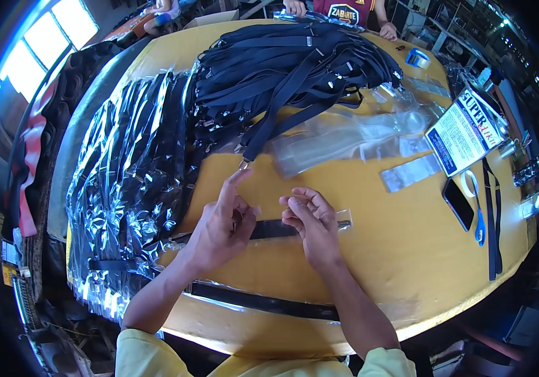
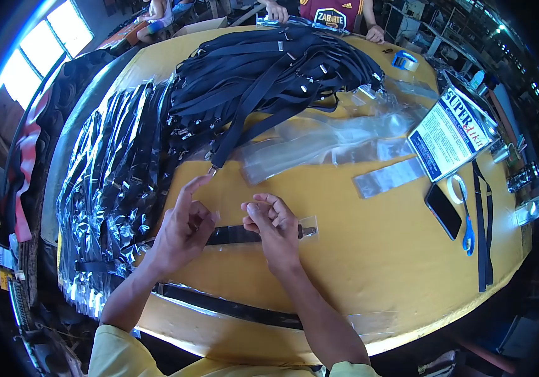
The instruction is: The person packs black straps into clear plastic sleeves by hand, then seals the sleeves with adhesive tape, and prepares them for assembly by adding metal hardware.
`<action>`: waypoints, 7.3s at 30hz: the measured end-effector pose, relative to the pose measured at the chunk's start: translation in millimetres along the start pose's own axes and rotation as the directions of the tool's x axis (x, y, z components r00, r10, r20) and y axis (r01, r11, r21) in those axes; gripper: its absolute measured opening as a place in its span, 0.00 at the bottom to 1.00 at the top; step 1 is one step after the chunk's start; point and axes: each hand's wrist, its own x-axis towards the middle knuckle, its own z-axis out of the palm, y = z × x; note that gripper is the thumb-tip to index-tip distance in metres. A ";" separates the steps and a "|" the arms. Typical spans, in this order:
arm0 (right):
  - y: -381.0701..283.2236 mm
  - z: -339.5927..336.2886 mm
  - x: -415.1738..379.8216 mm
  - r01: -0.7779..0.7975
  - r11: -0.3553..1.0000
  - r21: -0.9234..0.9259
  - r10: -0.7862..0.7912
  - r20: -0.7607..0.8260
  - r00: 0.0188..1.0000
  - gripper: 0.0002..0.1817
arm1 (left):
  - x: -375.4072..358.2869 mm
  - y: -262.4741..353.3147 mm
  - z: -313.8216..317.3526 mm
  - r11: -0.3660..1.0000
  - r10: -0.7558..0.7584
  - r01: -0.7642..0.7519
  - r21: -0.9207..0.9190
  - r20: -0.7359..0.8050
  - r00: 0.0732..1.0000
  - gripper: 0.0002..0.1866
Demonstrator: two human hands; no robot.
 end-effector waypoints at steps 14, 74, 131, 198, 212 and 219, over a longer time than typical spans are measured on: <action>0.6 -0.9 -1.9 0.097 0.993 -0.061 -0.094 0.036 0.995 0.14 | -16.6 -21.0 9.3 0.991 -0.126 0.131 -0.036 0.106 0.986 0.37; -7.1 0.0 -5.2 0.047 0.994 -0.096 -0.039 0.083 0.996 0.15 | 0.9 -18.8 20.9 0.927 -0.291 0.235 0.291 0.167 0.942 0.48; -63.2 -18.1 3.3 0.021 0.961 0.275 -0.080 0.203 0.976 0.28 | -57.1 -31.1 59.9 0.805 0.115 -0.193 0.561 0.172 0.978 0.46; -63.2 -173.4 -233.2 -0.079 0.362 -0.929 -0.747 -0.340 0.572 0.19 | -129.9 68.1 178.0 0.724 0.384 -0.588 0.360 0.498 0.778 0.39; -44.9 -187.4 -231.5 -0.088 0.417 -0.905 -0.768 -0.402 0.498 0.17 | -125.5 73.2 178.5 0.747 0.323 -0.543 0.383 0.505 0.801 0.41; -45.2 -186.0 -234.4 0.002 0.475 -0.880 -0.770 -0.414 0.486 0.15 | -126.7 74.5 179.2 0.750 0.335 -0.537 0.387 0.478 0.812 0.43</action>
